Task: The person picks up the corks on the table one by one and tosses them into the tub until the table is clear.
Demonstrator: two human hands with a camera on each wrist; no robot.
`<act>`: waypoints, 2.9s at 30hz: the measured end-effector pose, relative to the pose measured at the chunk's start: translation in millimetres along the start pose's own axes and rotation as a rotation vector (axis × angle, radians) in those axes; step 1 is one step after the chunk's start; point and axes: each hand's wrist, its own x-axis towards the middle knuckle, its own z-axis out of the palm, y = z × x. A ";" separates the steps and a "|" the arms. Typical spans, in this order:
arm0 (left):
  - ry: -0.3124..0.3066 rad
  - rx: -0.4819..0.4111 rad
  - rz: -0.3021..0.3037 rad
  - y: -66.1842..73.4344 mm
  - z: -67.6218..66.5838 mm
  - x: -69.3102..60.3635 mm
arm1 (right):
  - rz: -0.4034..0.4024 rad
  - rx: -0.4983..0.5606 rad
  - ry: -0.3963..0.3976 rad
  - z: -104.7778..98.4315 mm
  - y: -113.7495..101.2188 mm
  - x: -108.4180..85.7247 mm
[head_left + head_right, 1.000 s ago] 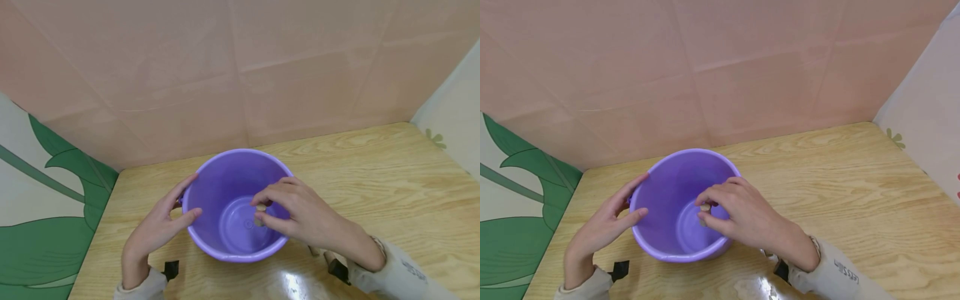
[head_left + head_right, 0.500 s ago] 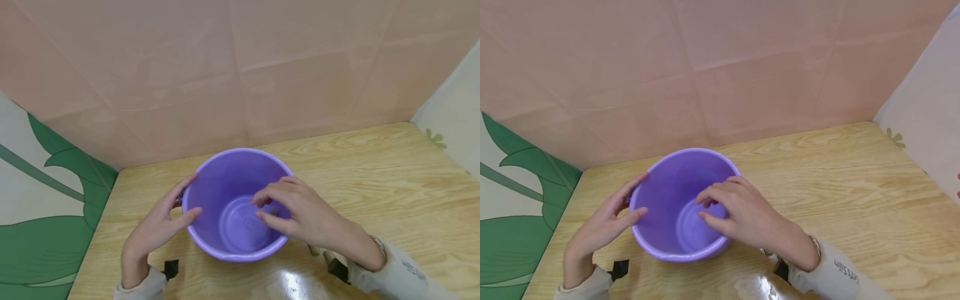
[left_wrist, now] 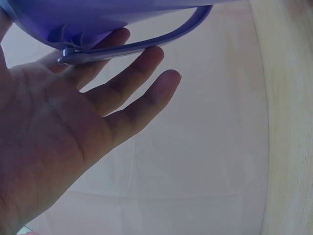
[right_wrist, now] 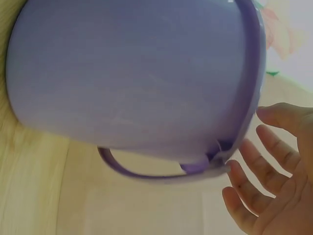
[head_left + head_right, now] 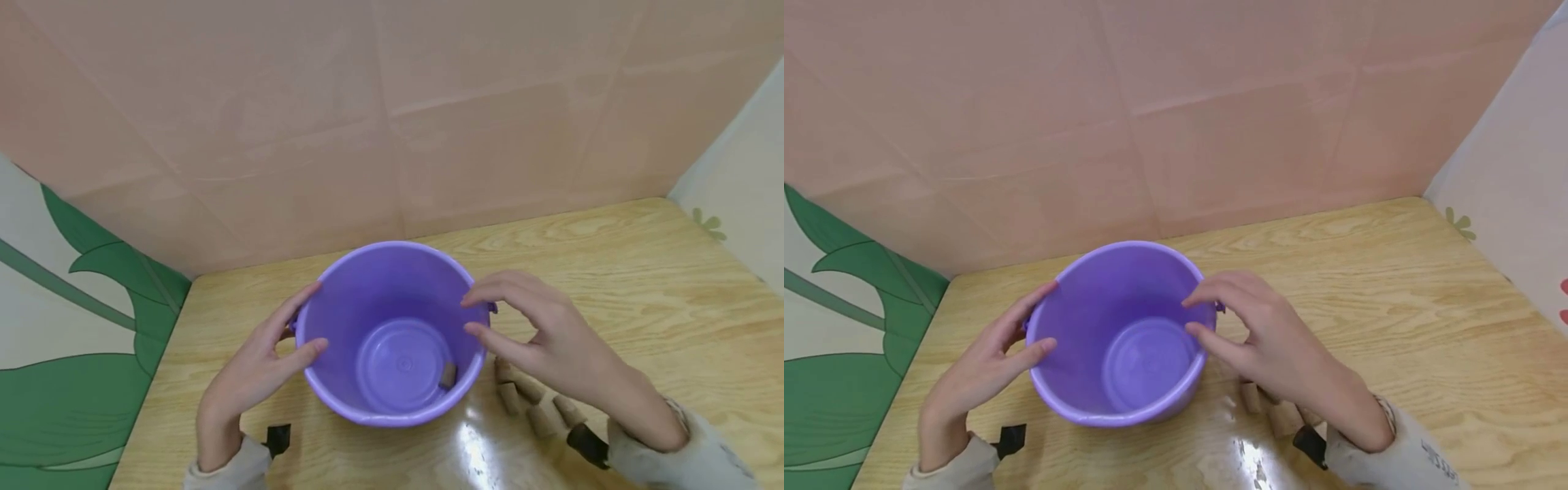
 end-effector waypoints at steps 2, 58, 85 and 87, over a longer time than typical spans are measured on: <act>0.002 0.001 0.003 0.1 -0.5 -0.1 | 0.036 0.004 -0.013 -5.3 -0.2 -1.8; 0.003 0.012 0.002 0.5 -0.6 -0.2 | 0.292 0.047 -0.285 6.2 59.3 -82.8; 0.005 0.013 0.021 -0.2 -0.1 -0.5 | 0.433 0.154 -0.514 16.6 77.5 -99.1; 0.004 0.010 0.020 -0.6 0.0 -0.6 | 0.441 0.164 -0.518 16.7 77.8 -99.2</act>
